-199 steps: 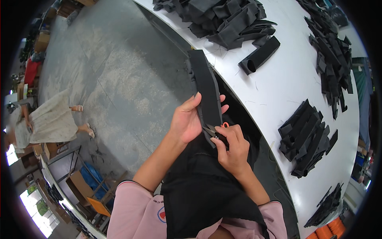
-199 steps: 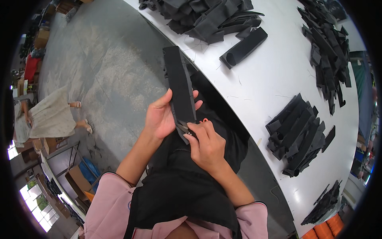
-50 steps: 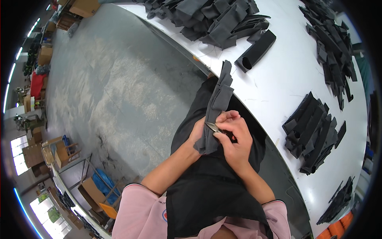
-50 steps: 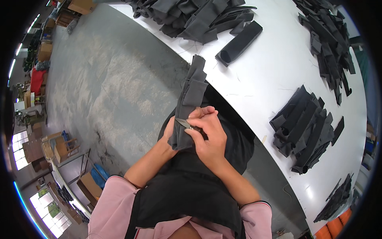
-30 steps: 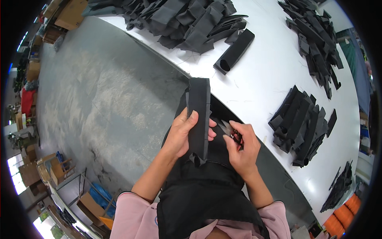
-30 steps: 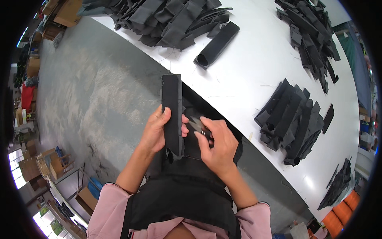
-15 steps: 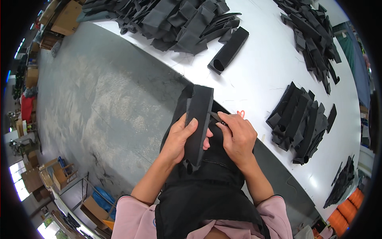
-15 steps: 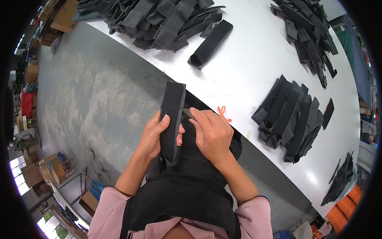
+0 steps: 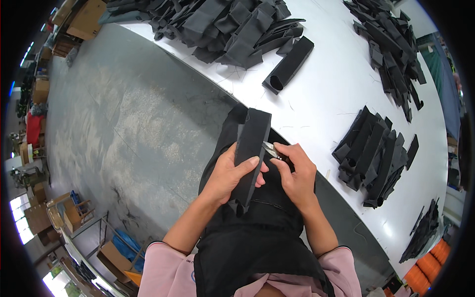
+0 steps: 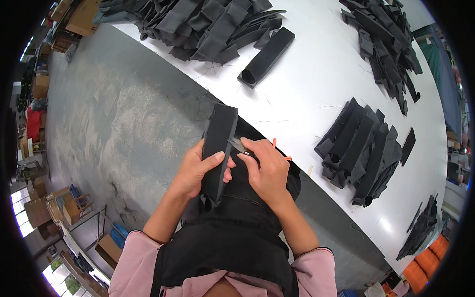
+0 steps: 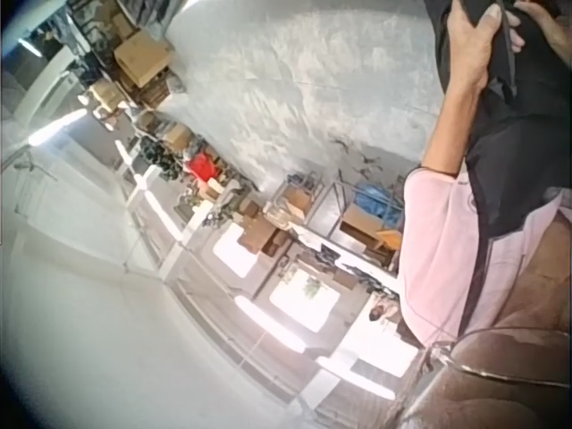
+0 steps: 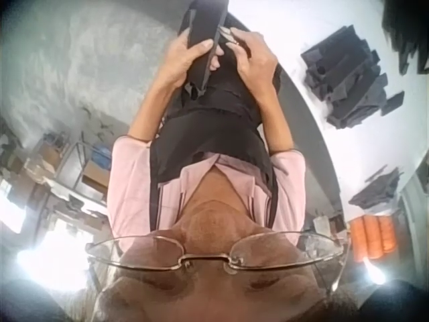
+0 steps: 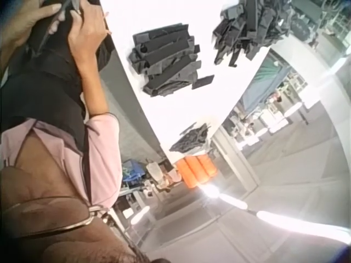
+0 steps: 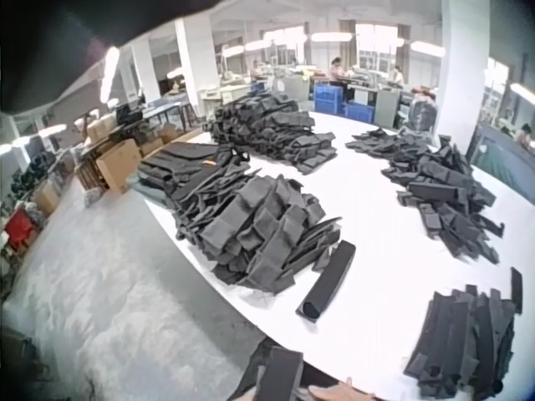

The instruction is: Cutting and trimming black fabric or rubber material strips using small scissors in a factory setting.

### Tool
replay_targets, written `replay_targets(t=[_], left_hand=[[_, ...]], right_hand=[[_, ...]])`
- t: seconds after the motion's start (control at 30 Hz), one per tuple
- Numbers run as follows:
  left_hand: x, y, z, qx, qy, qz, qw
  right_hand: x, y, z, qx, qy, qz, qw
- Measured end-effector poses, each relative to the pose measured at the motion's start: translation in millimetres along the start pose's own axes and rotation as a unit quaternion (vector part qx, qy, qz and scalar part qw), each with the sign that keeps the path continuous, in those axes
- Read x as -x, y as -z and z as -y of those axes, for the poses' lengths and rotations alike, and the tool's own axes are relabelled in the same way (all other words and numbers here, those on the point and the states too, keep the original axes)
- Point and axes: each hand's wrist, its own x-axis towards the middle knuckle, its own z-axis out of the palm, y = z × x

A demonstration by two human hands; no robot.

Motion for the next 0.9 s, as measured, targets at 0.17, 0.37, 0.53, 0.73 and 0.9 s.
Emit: replay_targets(t=[0.17, 0.37, 0.53, 0.73, 0.9], left_hand=[[0.8, -0.1, 1.0, -0.028, 0.000, 0.001, 1.000], [0.5, -3.4, 2.9, -0.061, 0.001, 0.000, 0.998], [1.4, -5.3, 4.4, -0.070, 0.002, 0.001, 0.998], [0.5, -2.2, 4.5, -0.056, 0.020, 0.002, 0.998], [0.7, -3.2, 4.7, -0.053, 0.015, 0.017, 0.998]], right_hand=[[-1.9, 0.7, 5.4, 0.004, -0.017, 0.019, 1.000], [-7.7, -5.6, 14.1, 0.020, 0.003, 0.037, 0.999], [-10.9, -13.5, 5.0, 0.083, 0.098, 0.025, 0.991], [0.8, -7.5, 8.4, 0.038, 0.080, -0.025, 0.996], [0.3, -6.9, 10.1, 0.052, 0.045, 0.008, 0.998]])
